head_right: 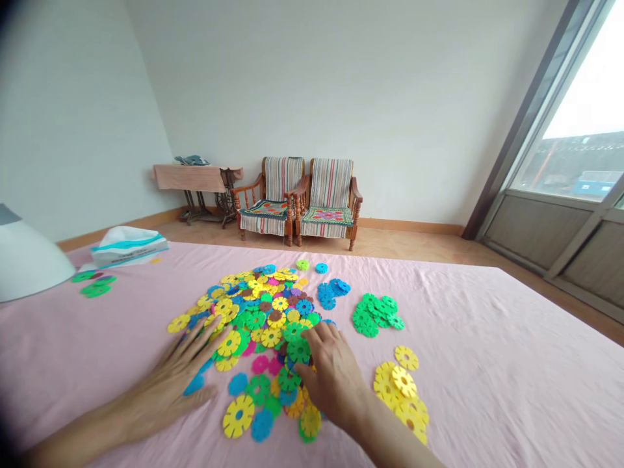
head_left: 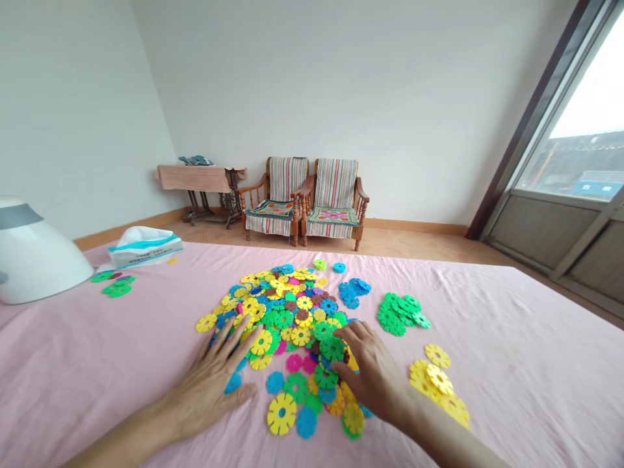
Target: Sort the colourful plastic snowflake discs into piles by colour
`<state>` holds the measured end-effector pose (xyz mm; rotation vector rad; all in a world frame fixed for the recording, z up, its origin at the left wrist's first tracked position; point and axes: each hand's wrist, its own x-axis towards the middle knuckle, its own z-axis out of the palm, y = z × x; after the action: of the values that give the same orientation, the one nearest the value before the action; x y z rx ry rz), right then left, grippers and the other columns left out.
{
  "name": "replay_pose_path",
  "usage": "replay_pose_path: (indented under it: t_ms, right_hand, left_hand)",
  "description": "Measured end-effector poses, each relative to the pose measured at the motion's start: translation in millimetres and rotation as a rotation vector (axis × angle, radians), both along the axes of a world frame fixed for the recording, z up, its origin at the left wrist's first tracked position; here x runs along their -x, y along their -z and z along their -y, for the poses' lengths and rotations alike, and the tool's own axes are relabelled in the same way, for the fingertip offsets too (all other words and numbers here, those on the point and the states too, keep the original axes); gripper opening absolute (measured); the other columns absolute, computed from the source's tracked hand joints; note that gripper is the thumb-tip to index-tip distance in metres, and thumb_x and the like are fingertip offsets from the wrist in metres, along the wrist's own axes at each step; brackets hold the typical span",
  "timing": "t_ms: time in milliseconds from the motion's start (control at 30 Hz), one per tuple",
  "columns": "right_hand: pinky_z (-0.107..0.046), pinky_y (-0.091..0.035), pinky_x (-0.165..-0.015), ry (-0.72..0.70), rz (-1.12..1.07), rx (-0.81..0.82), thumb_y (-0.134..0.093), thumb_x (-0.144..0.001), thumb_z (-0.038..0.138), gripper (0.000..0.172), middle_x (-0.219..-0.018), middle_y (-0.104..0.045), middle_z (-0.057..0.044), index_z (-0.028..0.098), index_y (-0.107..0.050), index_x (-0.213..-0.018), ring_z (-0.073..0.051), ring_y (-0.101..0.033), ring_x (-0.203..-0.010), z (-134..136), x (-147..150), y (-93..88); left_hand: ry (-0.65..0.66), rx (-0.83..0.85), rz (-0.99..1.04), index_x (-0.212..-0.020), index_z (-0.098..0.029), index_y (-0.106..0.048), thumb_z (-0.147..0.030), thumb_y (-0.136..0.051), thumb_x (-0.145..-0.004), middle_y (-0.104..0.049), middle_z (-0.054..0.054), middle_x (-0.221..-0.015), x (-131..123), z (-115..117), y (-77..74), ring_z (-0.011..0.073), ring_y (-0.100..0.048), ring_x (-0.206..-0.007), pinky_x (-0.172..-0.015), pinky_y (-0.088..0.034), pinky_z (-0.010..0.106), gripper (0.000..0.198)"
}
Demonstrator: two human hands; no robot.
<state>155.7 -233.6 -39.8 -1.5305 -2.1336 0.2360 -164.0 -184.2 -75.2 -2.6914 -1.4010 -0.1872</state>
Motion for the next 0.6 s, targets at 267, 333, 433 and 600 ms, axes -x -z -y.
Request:
replay_pose_path:
  t_ms: [267, 333, 433, 600]
  right_hand:
    - [-0.037, -0.043, -0.083, -0.016, 0.035, 0.050, -0.064, -0.080, 0.026, 0.018, -0.096, -0.060, -0.008, 0.019, -0.064, -0.097, -0.024, -0.054, -0.093, -10.9, 1.5, 0.0]
    - [-0.037, -0.043, -0.082, -0.019, 0.055, 0.030, -0.062, -0.082, 0.028, 0.015, -0.095, -0.060, -0.008, 0.019, -0.063, -0.095, -0.025, -0.054, -0.093, -9.6, 2.5, 0.8]
    - [-0.036, -0.043, -0.079, 0.006, 0.005, 0.009, -0.064, -0.079, 0.024, 0.017, -0.094, -0.059, -0.008, 0.017, -0.060, -0.094, -0.024, -0.053, -0.091, -7.6, 2.7, 4.1]
    - [-0.026, -0.043, -0.066, 0.034, -0.260, 0.066, -0.066, -0.069, 0.011, 0.023, -0.086, -0.059, -0.003, 0.018, -0.056, -0.087, -0.016, -0.055, -0.076, -14.9, 1.4, 10.3]
  left_hand:
    - [0.102, -0.017, 0.060, -0.148, -0.035, -0.007, -0.060, -0.040, -0.089, -0.006, 0.004, -0.157, -54.2, -11.4, -0.9, 0.0381, -0.011, -0.142, -0.108, -0.023, 0.058, 0.071]
    - [0.129, -0.011, 0.061, -0.148, -0.036, -0.009, -0.060, -0.041, -0.089, -0.006, 0.003, -0.158, -62.4, -11.6, -1.7, 0.0381, -0.010, -0.142, -0.108, -0.022, 0.059, 0.071]
    - [0.133, -0.010, 0.074, -0.148, -0.037, -0.012, -0.059, -0.041, -0.090, -0.012, 0.002, -0.157, -69.7, -9.5, -3.0, 0.0363, -0.015, -0.142, -0.109, -0.019, 0.061, 0.068]
    - [0.122, -0.109, 0.225, -0.148, -0.031, -0.020, -0.051, -0.046, -0.091, -0.031, 0.004, -0.152, -68.8, -11.2, -2.4, 0.0294, -0.031, -0.137, -0.111, -0.026, 0.052, 0.066]
